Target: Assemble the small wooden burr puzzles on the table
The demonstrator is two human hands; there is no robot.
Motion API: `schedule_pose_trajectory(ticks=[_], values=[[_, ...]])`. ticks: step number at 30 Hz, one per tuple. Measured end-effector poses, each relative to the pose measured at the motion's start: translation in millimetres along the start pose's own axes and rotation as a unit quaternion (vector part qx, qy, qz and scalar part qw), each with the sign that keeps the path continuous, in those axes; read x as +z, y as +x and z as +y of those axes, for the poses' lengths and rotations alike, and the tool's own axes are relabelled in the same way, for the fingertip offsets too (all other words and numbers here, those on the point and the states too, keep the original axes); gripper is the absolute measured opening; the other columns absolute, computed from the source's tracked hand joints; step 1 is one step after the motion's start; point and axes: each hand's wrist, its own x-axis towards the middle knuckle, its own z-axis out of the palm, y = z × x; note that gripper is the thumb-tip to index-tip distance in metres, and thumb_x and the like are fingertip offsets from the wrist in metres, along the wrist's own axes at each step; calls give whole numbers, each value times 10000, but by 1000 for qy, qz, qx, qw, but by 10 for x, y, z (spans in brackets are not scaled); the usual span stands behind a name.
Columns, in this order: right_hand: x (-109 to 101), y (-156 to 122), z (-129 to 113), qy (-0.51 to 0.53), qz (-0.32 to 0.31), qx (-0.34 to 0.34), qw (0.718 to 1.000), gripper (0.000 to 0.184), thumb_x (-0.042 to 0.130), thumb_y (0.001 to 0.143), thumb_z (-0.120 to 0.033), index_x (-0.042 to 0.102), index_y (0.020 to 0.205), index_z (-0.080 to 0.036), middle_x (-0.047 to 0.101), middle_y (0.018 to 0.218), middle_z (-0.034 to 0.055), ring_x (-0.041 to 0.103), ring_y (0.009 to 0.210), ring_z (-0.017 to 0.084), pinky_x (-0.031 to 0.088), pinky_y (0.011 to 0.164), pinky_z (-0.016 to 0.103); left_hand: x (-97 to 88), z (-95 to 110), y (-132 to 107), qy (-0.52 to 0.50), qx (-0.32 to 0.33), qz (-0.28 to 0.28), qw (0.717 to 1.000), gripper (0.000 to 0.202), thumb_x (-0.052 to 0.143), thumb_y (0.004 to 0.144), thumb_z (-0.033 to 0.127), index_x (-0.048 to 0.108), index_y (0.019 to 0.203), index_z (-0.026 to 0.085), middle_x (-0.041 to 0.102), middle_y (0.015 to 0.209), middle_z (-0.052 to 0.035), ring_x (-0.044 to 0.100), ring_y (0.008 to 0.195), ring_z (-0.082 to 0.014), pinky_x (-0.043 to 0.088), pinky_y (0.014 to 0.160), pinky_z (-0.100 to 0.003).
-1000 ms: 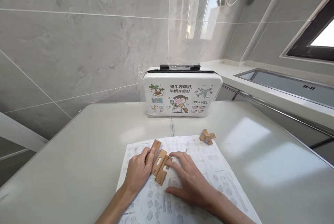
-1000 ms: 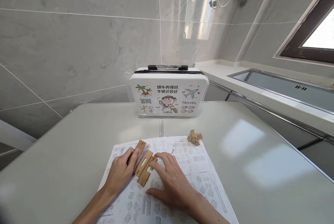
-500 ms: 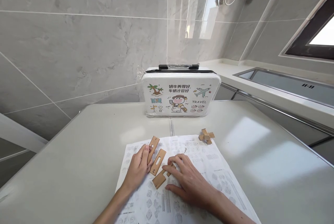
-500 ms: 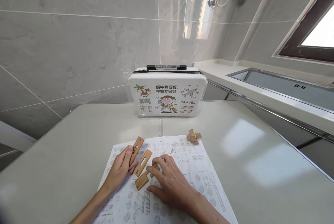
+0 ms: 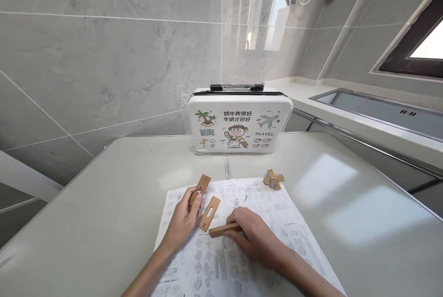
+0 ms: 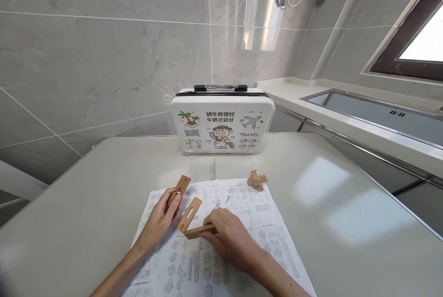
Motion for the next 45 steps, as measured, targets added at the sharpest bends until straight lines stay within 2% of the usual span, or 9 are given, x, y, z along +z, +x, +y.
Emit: schedule_pose_trajectory(ticks=[4,8,11,14,21,27,34,39,45], values=[[-99,42,-26,184,22,118,976,269,474,1087,-428,546,917,-232,605,745,-12,503,634,162,380,620,292,-6,27,-28,25,-1,-9,1000,376,430,1042,573,563,1143,236,351,657,78,353,539,-126,327,514,-246],[-173,87,-45,295,60,153,941,424,438,1075,-589,515,868,-227,548,670,-37,462,585,141,384,619,291,-11,-7,-34,127,8,36,991,388,398,1053,555,566,1220,248,379,600,83,404,529,-157,326,544,-274],[-192,101,-32,308,79,170,933,457,474,1051,-632,526,859,-221,546,687,-37,470,601,136,381,634,291,-32,-65,-7,233,26,87,968,313,385,1066,487,594,1099,256,571,673,36,556,627,-202,414,634,-314],[-195,101,-20,312,81,178,930,466,488,1042,-643,530,855,-219,542,696,-37,468,608,135,372,631,289,-56,-112,26,301,71,106,945,278,398,1057,408,610,976,247,724,951,-45,659,898,-260,481,816,-384],[-207,90,-23,329,70,182,924,460,484,1046,-642,533,871,-219,539,705,-37,452,608,132,345,609,287,-94,-201,56,396,117,92,906,306,401,1064,379,600,886,228,695,925,-65,592,885,-274,455,829,-442],[-210,102,-1,377,68,192,903,471,516,1019,-667,531,874,-219,518,701,-37,422,583,125,319,579,281,-98,-231,60,416,148,157,883,202,527,1021,396,604,1012,209,665,988,-79,561,905,-277,447,832,-440],[-218,101,48,468,69,204,857,520,446,1047,-656,499,787,-208,510,739,-13,387,567,115,288,562,286,-6,-53,-39,441,209,62,871,342,685,923,482,583,729,219,629,792,-30,545,878,-253,412,817,-401],[-229,100,39,447,45,180,875,435,540,1044,-579,520,820,-206,466,741,-34,354,565,101,253,552,275,30,-30,-64,456,224,42,861,308,705,882,427,579,706,209,649,781,-31,537,886,-250,389,801,-405],[-229,97,-13,422,35,175,889,430,525,1050,-586,533,853,-205,486,758,-27,371,584,103,280,568,274,73,-6,-89,459,219,50,860,295,734,844,415,588,691,210,664,776,-31,547,887,-257,388,809,-418]])
